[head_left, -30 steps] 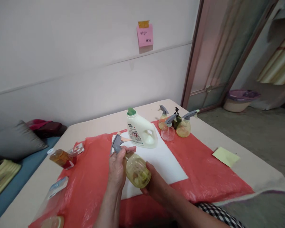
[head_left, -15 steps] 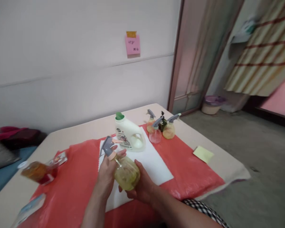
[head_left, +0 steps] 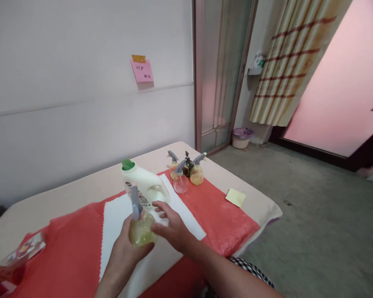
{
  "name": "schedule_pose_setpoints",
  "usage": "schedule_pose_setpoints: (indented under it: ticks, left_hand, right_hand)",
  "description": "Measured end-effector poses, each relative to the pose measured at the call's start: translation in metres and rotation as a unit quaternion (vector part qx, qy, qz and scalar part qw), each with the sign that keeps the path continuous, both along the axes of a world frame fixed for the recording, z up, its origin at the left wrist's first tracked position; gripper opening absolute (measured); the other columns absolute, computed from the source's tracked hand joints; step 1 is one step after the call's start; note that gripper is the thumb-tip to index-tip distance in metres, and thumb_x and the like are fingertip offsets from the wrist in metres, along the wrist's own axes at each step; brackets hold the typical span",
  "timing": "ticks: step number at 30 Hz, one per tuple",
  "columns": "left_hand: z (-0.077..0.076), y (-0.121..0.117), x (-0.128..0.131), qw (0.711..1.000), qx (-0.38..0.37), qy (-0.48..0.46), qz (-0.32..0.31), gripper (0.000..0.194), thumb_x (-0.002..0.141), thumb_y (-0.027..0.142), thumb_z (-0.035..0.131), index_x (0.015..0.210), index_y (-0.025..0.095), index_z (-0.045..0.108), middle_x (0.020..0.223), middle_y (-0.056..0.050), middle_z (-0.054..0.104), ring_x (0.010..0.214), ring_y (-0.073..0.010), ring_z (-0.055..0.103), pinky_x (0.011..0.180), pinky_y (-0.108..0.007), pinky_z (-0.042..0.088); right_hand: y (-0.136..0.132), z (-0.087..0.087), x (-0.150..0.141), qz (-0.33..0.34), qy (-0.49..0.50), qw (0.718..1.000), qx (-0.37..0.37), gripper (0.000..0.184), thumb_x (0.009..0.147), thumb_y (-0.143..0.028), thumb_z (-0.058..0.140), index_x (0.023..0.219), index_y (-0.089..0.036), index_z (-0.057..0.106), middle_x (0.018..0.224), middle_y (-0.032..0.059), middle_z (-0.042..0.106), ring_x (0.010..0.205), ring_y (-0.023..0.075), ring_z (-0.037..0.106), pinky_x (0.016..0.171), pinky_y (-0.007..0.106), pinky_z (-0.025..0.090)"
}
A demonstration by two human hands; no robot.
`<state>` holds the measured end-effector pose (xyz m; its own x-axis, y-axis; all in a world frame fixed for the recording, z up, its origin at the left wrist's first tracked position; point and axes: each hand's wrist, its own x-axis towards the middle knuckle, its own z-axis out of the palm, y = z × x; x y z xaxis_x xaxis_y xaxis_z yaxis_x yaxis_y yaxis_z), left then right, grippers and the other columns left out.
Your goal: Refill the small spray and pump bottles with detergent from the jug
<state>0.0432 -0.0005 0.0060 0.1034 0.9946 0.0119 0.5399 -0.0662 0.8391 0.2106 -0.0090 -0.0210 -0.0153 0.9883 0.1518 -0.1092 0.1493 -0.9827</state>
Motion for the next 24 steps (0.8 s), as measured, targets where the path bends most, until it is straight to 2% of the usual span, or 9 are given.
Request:
schedule_pose_setpoints:
  ticks: [2,4,7,10,12,16,20,24]
  left_hand:
    - [-0.006,-0.001,0.01,0.998,0.012,0.06,-0.018,0.069,0.061,0.028,0.072,0.128,0.022,0.053,0.114,-0.008,0.071,0.098,-0.0282,0.071,0.082,-0.035,0.055]
    - [-0.016,-0.001,0.019,0.996,0.02,0.087,-0.028,0.067,0.062,0.027,0.071,0.126,0.022,0.053,0.113,-0.009,0.072,0.098,-0.0284,0.071,0.082,-0.035,0.054]
    - [-0.033,0.001,0.023,0.997,0.009,0.067,-0.036,0.082,0.063,0.031,0.071,0.138,0.021,0.041,0.121,-0.012,0.069,0.104,-0.0294,0.07,0.087,-0.038,0.054]
    - [-0.045,0.008,0.016,0.998,0.004,-0.008,-0.058,0.099,0.064,0.037,0.072,0.149,0.021,0.025,0.141,-0.017,0.056,0.122,-0.0311,0.061,0.1,-0.043,0.049]
    - [-0.05,0.012,0.008,0.998,-0.01,-0.033,-0.06,0.099,0.066,0.041,0.072,0.15,0.022,0.024,0.149,-0.017,0.047,0.133,-0.0316,0.052,0.107,-0.046,0.044]
    - [-0.053,0.018,-0.007,0.996,-0.056,-0.005,-0.062,0.091,0.07,0.049,0.068,0.148,0.02,0.031,0.149,-0.018,0.047,0.131,-0.0329,0.053,0.109,-0.05,0.041]
    - [-0.052,0.016,-0.011,0.995,-0.07,0.019,-0.075,0.085,0.071,0.051,0.065,0.145,0.019,0.037,0.147,-0.017,0.051,0.128,-0.032,0.056,0.107,-0.048,0.044]
    - [-0.049,0.014,-0.013,0.992,-0.079,0.027,-0.093,0.082,0.071,0.05,0.066,0.142,0.016,0.043,0.144,-0.018,0.054,0.127,-0.0315,0.058,0.105,-0.044,0.045]
  right_hand:
    - [-0.005,0.003,0.004,0.025,-0.062,0.997,0.038,0.068,0.064,-0.033,0.081,0.127,-0.027,0.055,0.124,0.0026,0.061,0.109,0.0226,0.054,0.096,0.036,0.042]
    - [-0.009,0.002,0.004,0.034,-0.108,0.993,0.036,0.056,0.066,-0.024,0.078,0.118,-0.027,0.058,0.109,-0.0004,0.064,0.097,0.0206,0.057,0.087,0.033,0.045]
    - [-0.009,-0.002,0.003,-0.004,-0.144,0.989,0.025,0.045,0.065,-0.02,0.076,0.107,-0.026,0.06,0.095,-0.0032,0.063,0.086,0.0179,0.056,0.078,0.029,0.045]
    - [-0.002,-0.004,0.01,-0.08,-0.136,0.987,0.028,0.045,0.063,-0.023,0.077,0.105,-0.025,0.059,0.094,-0.0025,0.063,0.086,0.0183,0.057,0.077,0.03,0.046]
    - [0.007,-0.006,0.022,-0.172,-0.127,0.977,0.024,0.043,0.065,-0.026,0.074,0.105,-0.024,0.057,0.098,-0.0004,0.063,0.089,0.0197,0.058,0.08,0.032,0.047]
    - [0.029,-0.017,0.059,-0.364,-0.18,0.914,-0.001,0.043,0.071,-0.03,0.067,0.111,-0.021,0.055,0.106,0.0072,0.063,0.099,0.0263,0.059,0.086,0.041,0.048]
    - [0.048,-0.03,0.092,-0.425,-0.214,0.879,-0.025,0.039,0.073,-0.03,0.059,0.111,-0.021,0.054,0.106,0.0114,0.062,0.105,0.0318,0.055,0.088,0.047,0.044]
    - [0.062,-0.044,0.103,-0.443,-0.24,0.862,-0.048,0.039,0.07,-0.027,0.061,0.108,-0.021,0.055,0.102,0.0112,0.062,0.099,0.0312,0.056,0.078,0.042,0.044]
